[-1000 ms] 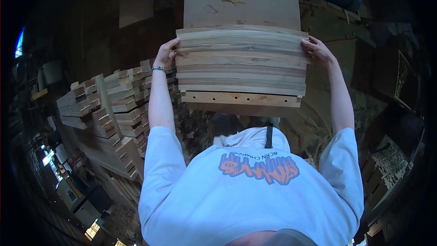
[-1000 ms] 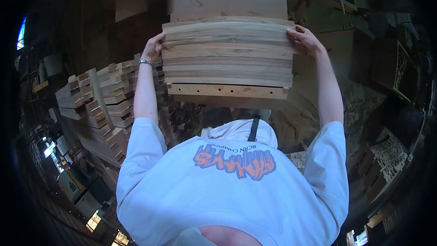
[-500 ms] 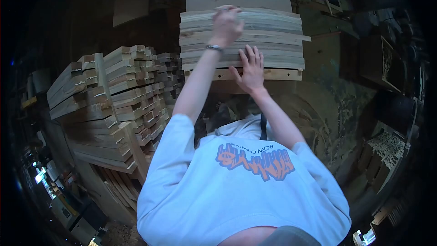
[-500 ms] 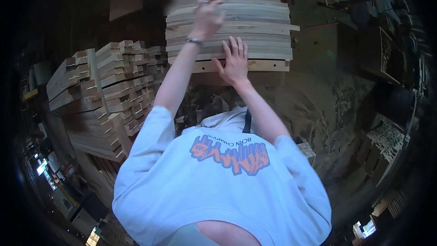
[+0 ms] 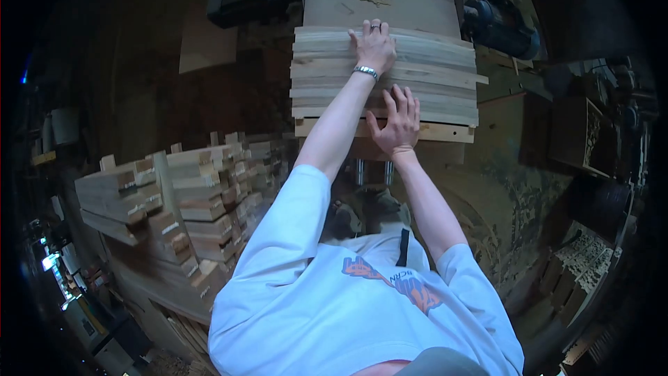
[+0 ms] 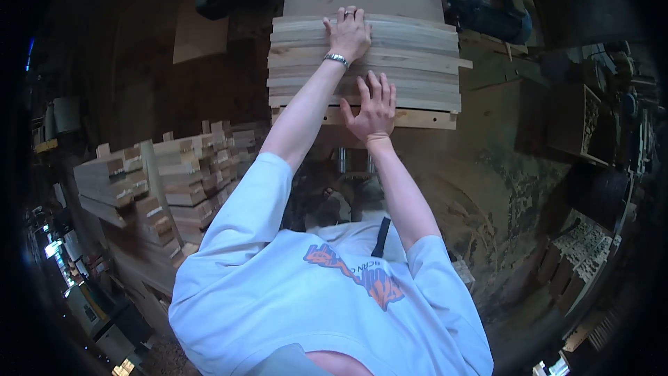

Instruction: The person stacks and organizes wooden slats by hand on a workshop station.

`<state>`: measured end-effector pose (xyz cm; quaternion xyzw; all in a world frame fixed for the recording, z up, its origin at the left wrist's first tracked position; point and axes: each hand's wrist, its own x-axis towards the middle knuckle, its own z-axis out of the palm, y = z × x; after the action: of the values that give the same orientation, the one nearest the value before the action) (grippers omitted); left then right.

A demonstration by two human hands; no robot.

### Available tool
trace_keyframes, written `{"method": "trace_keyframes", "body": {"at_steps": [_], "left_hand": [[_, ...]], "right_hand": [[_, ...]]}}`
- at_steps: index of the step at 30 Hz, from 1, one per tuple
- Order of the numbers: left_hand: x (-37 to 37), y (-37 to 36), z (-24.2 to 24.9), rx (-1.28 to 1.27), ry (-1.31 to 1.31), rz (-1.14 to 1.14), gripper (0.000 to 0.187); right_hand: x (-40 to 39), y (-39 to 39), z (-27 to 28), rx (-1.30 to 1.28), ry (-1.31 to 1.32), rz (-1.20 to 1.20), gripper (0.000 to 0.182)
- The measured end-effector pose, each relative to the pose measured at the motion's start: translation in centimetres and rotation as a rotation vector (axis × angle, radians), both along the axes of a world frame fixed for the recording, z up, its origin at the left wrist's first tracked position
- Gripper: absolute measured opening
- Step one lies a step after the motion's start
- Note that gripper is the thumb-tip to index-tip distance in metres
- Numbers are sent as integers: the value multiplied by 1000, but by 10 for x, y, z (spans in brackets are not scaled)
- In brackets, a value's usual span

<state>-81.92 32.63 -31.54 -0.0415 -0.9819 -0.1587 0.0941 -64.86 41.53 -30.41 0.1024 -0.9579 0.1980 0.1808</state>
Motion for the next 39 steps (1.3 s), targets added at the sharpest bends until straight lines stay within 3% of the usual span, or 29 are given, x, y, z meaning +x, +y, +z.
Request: {"method": "trace_keyframes", "body": {"at_steps": [5, 8, 16, 21, 28, 32, 39], "left_hand": [[-128, -3, -4, -47, -41, 48, 38], [-168, -7, 0, -113, -94, 50, 40], [-232, -6, -11, -100, 34, 88, 47], [-258, -9, 2, -179, -119, 16, 59], [-306, -13, -1, -154, -85, 23, 55], [-320, -13, 13, -260, -108, 48, 52], [-369, -16, -3, -164, -3, 76, 54]], "right_hand": [[-114, -5, -7, 28, 63, 9, 56], [-155, -11, -8, 48, 78, -6, 56], [-210, -13, -17, 42, 135, 12, 60], [-241, -12, -19, 85, 171, 16, 60], [-289, -16, -28, 121, 206, 3, 62], [-314, -20, -30, 138, 143, -17, 70], [-355, -25, -30, 197, -59, -44, 86]]}}
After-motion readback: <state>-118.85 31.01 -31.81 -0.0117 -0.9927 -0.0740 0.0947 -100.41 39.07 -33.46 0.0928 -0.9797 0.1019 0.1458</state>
